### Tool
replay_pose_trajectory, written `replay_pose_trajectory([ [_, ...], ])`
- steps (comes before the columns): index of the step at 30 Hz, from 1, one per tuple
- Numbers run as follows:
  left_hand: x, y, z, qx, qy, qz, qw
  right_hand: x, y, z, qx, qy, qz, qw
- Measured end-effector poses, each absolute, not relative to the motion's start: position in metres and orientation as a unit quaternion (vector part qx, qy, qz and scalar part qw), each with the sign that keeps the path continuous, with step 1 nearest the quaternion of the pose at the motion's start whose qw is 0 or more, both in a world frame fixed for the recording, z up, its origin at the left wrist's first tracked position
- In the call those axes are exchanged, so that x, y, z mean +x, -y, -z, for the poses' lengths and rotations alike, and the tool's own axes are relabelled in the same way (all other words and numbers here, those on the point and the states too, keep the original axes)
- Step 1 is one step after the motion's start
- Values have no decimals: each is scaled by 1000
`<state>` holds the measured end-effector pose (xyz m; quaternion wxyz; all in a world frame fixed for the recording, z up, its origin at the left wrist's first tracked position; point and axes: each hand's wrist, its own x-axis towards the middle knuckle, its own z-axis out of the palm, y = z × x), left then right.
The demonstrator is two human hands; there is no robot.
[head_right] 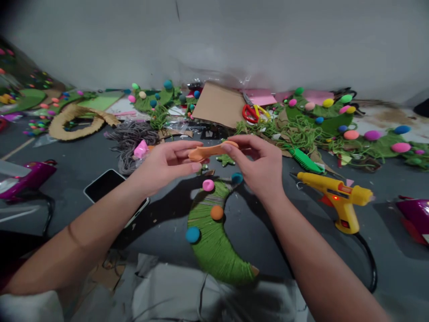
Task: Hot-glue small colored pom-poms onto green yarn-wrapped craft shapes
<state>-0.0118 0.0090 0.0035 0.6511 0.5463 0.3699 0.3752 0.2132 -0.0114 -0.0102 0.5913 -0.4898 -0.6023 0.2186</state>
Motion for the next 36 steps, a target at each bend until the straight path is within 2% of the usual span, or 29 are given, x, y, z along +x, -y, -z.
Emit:
replay_pose_trajectory([
  [5,-12,-7,1,563,-290,-335,698,202,15,15,-443,685,-269,512],
  [8,-9,-5,4,572,-310,-322,688,190,20,15,-421,711,-279,489],
  [13,-8,-8,4,587,-353,-355,636,199,18,9,-463,642,-307,528],
  [19,-12,-9,-6,559,-347,-410,631,226,7,5,-505,572,-248,597],
  [23,-9,-5,-6,553,-286,-386,681,210,13,10,-465,636,-295,540],
  [26,-6,-2,-1,575,-295,-369,668,192,20,13,-436,692,-285,500],
  [31,-6,-1,2,608,-333,-388,608,194,20,10,-469,658,-251,533],
  [36,-7,-3,-1,596,-344,-392,611,219,9,5,-526,584,-208,583],
])
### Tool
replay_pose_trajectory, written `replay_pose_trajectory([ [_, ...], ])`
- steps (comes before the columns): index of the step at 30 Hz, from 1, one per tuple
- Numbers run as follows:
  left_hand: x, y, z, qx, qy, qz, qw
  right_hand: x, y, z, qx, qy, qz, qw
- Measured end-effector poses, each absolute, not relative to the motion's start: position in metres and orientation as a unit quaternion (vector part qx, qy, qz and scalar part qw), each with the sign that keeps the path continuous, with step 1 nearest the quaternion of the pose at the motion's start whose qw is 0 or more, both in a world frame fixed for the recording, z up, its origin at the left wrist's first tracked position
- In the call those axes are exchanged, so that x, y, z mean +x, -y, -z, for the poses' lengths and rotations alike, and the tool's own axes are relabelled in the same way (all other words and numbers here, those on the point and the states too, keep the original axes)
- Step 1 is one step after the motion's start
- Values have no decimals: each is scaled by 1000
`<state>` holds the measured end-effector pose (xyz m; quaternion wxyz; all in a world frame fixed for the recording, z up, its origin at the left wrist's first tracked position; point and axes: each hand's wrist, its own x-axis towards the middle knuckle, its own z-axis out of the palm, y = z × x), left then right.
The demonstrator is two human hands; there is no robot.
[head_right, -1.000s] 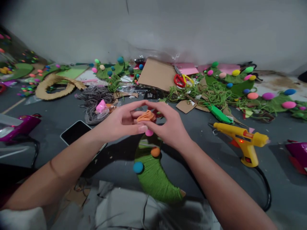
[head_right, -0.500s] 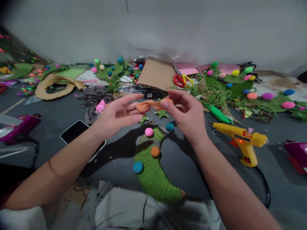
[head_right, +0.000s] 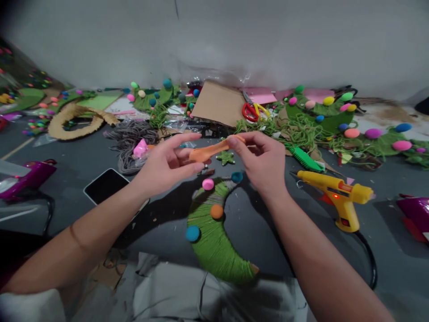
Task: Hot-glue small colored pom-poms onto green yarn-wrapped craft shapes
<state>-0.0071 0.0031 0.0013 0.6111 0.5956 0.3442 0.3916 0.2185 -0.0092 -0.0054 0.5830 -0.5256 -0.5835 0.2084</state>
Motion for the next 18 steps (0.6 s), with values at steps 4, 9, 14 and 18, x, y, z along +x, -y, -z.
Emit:
replay_pose_trajectory([
  [4,-4,-2,0,555,-309,-364,681,212,11,9,-478,635,-278,540],
  [9,-2,-1,4,565,-313,-351,678,192,17,13,-434,710,-290,472],
  [14,-7,-4,2,616,-359,-369,596,205,13,7,-491,645,-272,519],
  [18,-10,-6,-1,607,-352,-384,600,222,6,5,-513,596,-249,565],
])
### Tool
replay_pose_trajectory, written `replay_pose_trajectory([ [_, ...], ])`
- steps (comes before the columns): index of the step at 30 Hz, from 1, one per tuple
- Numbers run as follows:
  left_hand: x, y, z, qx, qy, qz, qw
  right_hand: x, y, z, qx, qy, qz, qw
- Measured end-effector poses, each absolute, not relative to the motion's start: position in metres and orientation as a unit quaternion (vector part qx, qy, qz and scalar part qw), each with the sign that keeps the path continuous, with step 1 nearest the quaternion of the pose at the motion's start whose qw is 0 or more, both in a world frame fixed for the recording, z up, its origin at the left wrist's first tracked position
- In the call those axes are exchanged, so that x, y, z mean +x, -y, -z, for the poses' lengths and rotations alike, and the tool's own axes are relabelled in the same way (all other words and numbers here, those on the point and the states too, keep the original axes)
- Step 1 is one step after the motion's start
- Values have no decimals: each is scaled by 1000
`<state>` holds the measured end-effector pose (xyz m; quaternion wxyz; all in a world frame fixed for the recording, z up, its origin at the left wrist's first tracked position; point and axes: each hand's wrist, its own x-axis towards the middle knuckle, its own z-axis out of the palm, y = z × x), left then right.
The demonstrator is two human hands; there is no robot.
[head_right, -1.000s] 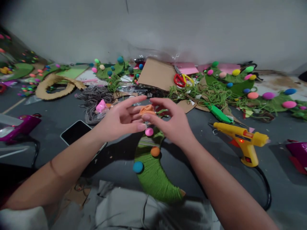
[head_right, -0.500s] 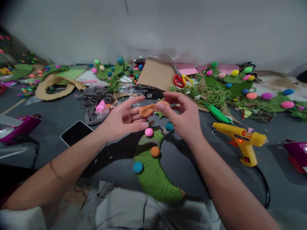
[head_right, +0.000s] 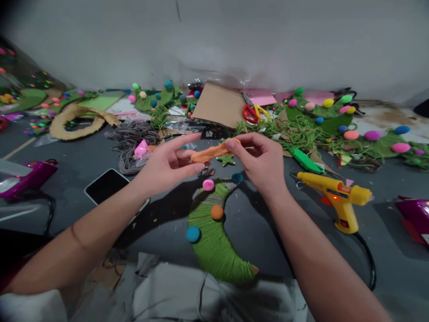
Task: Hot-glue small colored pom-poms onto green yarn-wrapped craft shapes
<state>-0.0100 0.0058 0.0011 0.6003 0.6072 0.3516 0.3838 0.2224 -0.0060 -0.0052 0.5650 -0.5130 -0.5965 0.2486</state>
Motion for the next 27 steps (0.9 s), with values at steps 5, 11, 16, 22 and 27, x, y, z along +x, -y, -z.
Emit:
replay_pose_trajectory([
  [5,-7,-3,-1,571,-308,-376,662,209,11,9,-460,651,-320,513],
  [11,-8,-6,2,603,-334,-366,625,199,15,7,-458,674,-295,500],
  [16,-11,-8,-4,589,-348,-385,620,223,5,3,-510,594,-240,574],
  [22,-8,-5,2,580,-273,-348,683,207,12,12,-435,678,-325,495],
  [27,-9,-8,6,612,-337,-366,615,201,17,10,-465,679,-267,501],
])
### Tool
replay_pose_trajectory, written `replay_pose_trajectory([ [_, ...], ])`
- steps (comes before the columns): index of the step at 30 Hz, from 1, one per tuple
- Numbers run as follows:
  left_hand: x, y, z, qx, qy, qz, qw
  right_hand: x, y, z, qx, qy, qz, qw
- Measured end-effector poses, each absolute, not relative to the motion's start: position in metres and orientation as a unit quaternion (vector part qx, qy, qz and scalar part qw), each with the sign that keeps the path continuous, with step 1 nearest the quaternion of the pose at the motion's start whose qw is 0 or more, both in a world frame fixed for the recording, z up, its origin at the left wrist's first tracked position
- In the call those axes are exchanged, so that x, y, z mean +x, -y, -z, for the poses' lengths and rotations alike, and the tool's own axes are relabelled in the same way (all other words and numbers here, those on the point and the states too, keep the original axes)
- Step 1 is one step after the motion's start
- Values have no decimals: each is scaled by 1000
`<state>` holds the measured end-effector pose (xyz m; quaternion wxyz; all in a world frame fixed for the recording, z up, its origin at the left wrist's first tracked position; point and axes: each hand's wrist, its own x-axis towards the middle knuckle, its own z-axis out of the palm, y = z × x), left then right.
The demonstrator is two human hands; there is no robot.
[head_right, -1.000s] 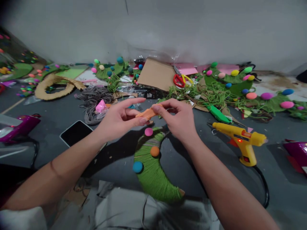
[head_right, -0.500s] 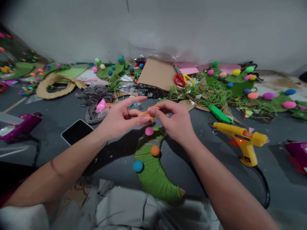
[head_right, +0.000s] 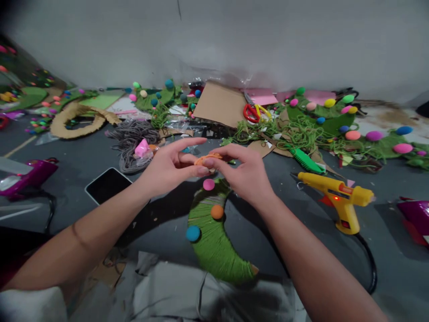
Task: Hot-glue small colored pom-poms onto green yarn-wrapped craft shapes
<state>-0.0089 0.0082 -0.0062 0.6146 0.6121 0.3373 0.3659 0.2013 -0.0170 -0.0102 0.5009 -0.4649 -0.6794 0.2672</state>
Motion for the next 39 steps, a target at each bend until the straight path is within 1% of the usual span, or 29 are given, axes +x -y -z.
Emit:
replay_pose_trajectory([
  [3,-11,-11,6,621,-346,-367,600,215,13,6,-502,631,-248,538],
  [6,-10,-10,5,599,-320,-367,635,224,9,6,-501,605,-254,564],
  [8,-8,-8,5,584,-290,-361,667,220,9,9,-482,633,-269,543],
  [10,-7,-7,5,579,-277,-358,678,211,13,13,-458,688,-273,492],
  [12,-6,-7,4,587,-296,-362,660,201,17,15,-439,726,-260,460],
  [13,-7,-7,4,594,-315,-366,643,197,19,14,-437,731,-253,460],
  [16,-9,-9,2,610,-358,-367,605,198,19,9,-467,694,-244,491],
  [19,-11,-10,0,609,-352,-365,610,213,13,4,-501,635,-243,536],
  [22,-13,-9,0,586,-299,-359,662,223,9,4,-487,622,-264,553],
  [24,-13,-8,0,554,-244,-343,718,221,10,8,-459,663,-278,523],
  [26,-14,-9,0,512,-203,-320,771,213,11,12,-428,717,-254,488],
  [28,-16,-11,0,467,-190,-300,810,205,13,14,-406,747,-212,482],
  [30,-18,-13,-2,426,-184,-290,837,203,12,12,-415,722,-203,515],
  [31,-19,-14,-4,411,-178,-286,847,205,11,10,-426,683,-226,549],
  [33,-21,-15,-8,394,-163,-284,859,213,8,6,-430,561,-318,633],
  [35,-22,-14,-12,393,-151,-290,859,221,5,3,-396,453,-405,688],
  [37,-21,-12,-15,402,-150,-296,854,224,6,3,-370,461,-418,690],
  [39,-20,-10,-16,423,-164,-298,840,220,9,4,-381,571,-349,638],
])
